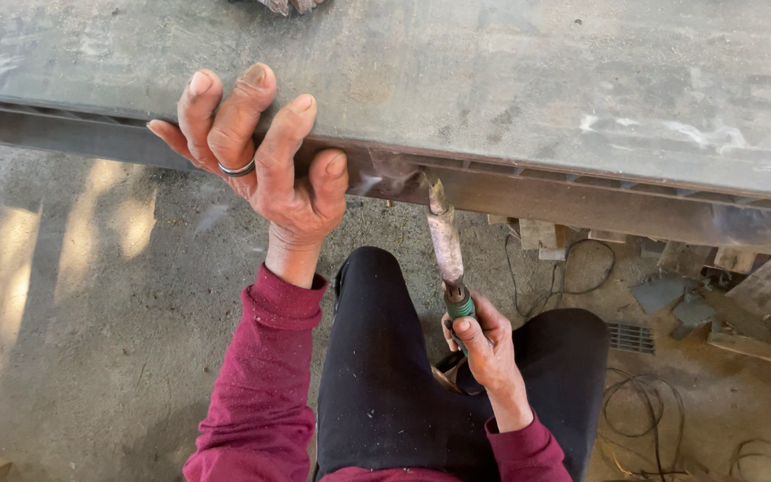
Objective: The person scrapes a metal beam with a file and then uses a welding torch to apply heat to the edge of the beam. The person works on the underside of a large metal structure, moving along the edge to treat different sections.
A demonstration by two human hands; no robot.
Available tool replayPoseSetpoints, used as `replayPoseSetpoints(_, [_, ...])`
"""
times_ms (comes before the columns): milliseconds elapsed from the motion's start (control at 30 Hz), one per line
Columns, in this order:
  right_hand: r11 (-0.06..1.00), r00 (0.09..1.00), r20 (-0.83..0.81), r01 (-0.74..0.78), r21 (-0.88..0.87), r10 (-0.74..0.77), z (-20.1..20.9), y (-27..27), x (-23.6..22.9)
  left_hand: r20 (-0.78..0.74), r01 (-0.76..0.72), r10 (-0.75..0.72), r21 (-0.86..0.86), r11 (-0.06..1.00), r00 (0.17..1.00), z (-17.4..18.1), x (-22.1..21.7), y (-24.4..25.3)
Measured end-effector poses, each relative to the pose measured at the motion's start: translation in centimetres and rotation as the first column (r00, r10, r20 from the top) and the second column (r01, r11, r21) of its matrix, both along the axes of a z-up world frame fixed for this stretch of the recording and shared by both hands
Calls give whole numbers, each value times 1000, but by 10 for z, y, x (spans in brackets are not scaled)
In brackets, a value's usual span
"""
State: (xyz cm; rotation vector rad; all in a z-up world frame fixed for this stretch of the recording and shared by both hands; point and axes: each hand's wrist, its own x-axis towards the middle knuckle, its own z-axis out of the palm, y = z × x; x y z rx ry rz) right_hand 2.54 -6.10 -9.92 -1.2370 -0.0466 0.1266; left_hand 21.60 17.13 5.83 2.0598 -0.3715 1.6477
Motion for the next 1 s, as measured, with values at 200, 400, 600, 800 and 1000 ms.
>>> replayPoseSetpoints(200, [1000,1000,0,5,20,-5,-5,2,1,8,-1,1,1,1000,1000,-1,1,0])
replayPoseSetpoints(400, [999,1000,9,7,44,-8,-11,3,2,28,6,-6,-3,1000,1000,-2,3,0])
replayPoseSetpoints(600, [998,999,-29,42,50,-40,-11,4,-3,42,7,-8,24,1000,999,-4,5,5])
replayPoseSetpoints(800, [997,997,-27,67,44,-65,-8,1,-13,45,5,-7,42,999,999,-3,4,8])
replayPoseSetpoints(1000, [998,998,-46,44,41,-42,-4,0,-11,53,8,-10,30,1000,999,-4,6,7])
